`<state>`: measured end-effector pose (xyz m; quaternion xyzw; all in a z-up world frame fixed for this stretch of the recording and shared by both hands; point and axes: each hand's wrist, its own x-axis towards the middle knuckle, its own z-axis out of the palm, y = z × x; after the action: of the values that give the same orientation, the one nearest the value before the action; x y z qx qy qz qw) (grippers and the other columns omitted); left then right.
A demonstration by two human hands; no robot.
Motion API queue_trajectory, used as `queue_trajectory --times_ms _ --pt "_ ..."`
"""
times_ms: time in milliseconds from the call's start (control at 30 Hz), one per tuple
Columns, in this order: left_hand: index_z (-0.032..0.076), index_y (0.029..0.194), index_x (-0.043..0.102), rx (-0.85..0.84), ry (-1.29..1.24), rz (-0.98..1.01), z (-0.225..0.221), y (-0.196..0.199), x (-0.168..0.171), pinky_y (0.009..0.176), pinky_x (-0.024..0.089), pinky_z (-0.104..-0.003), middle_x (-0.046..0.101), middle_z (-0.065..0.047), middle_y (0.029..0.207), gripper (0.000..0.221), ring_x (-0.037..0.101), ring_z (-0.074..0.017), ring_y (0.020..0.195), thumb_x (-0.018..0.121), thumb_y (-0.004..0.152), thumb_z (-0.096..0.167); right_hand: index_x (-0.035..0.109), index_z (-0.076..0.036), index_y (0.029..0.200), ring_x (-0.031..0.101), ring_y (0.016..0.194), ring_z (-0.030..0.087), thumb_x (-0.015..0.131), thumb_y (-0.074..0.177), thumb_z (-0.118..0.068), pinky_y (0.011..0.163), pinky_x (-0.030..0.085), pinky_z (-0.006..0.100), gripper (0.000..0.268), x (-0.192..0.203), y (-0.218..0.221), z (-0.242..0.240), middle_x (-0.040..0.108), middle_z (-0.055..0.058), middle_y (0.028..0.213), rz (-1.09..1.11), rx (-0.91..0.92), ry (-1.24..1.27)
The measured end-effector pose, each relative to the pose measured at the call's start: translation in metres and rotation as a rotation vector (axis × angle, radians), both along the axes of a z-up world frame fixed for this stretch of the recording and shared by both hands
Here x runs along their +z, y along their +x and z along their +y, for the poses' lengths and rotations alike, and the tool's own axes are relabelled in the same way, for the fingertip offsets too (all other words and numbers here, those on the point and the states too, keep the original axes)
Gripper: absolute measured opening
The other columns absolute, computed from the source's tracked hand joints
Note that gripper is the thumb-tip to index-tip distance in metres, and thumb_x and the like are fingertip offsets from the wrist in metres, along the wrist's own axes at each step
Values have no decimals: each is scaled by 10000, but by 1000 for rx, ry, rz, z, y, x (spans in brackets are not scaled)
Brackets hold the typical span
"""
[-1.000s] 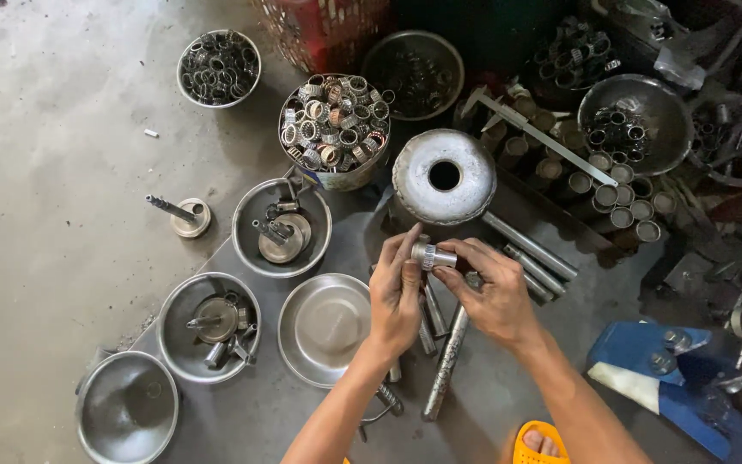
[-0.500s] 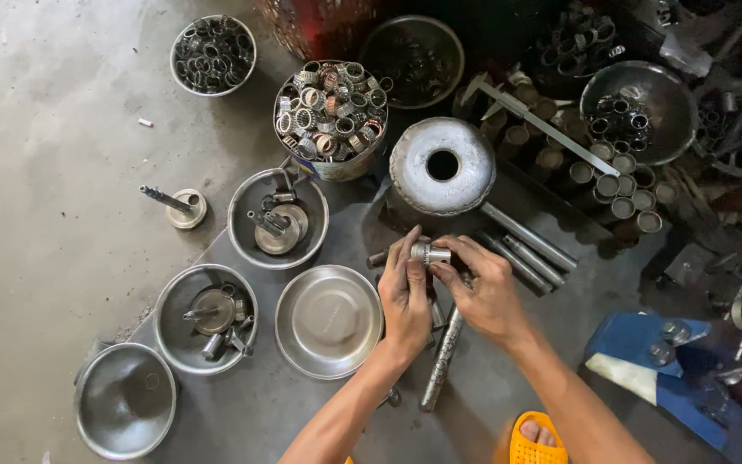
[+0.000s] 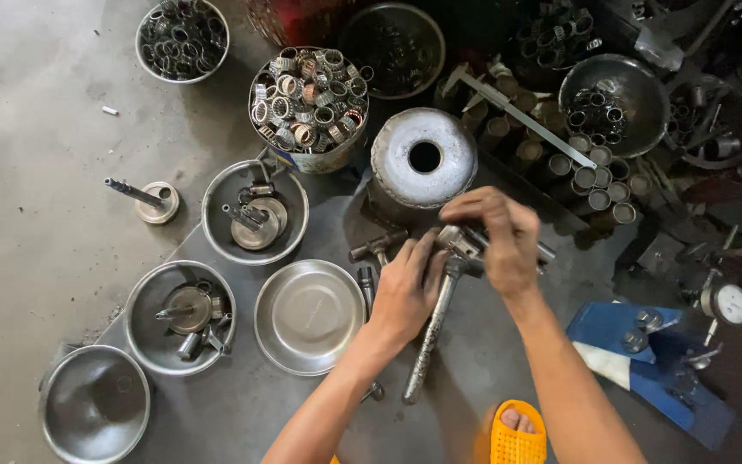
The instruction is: The recorder is inspecting and sorting various motorcycle engine components including pistons, connecting rods, and needle bearings.
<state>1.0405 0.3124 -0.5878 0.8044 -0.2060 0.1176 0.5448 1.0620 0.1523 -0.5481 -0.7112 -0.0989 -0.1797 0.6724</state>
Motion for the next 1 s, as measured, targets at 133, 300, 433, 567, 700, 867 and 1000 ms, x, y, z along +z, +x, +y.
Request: queue_trajectory --times_ms 133,300,433,567,700,867,1000 --pt "-26 1283 601 -14 40 -23 1 -6 -2 649 529 -450 622 -186 957 348 655 -371 773 703 964 67 700 55 860 669 830 186 421 1145 -317 775 545 299 546 -20 2 8 687 119 881 75 26 -20" --pt "-5 1262 613 62 142 -118 0 -13 -7 595 527 -427 607 -150 902 379 654 -327 710 744 916 79 635 17 726 553 713 167 412 1032 -293 684 435 310 489 -13 -3 21 624 104 754 41 -98 -22" --pt "1 1236 632 121 150 -162 -5 -17 -2 587 522 -418 615 -137 881 364 649 -315 701 753 901 76 633 26 723 544 726 182 413 1027 -313 706 432 330 505 -13 -6 24 622 113 745 -9 -114 -28" --pt "0 1191 651 193 108 -220 -9 -18 1 584 523 -405 635 -124 866 339 656 -301 700 745 872 68 617 24 696 533 674 169 399 1007 -319 649 406 326 512 -14 -8 26 612 106 722 6 -184 -34" --pt "1 1162 663 198 99 -214 -7 -20 -2 581 516 -401 628 -112 833 310 655 -289 681 760 876 71 605 31 687 509 679 170 396 1028 -318 656 388 337 530 -15 -9 30 604 108 711 -18 -219 -24" --pt "-2 1166 657 186 70 -179 -6 -24 0 591 517 -397 635 -115 857 283 654 -289 690 749 904 48 611 22 688 522 655 151 396 1045 -323 632 399 311 541 -16 -9 31 600 92 698 6 -225 -23" --pt "5 1192 651 154 40 -159 -3 -25 8 613 526 -402 638 -128 898 292 653 -302 711 737 914 31 573 21 792 527 719 149 449 1095 -332 656 425 296 481 -10 -8 28 564 76 820 -58 -158 29"
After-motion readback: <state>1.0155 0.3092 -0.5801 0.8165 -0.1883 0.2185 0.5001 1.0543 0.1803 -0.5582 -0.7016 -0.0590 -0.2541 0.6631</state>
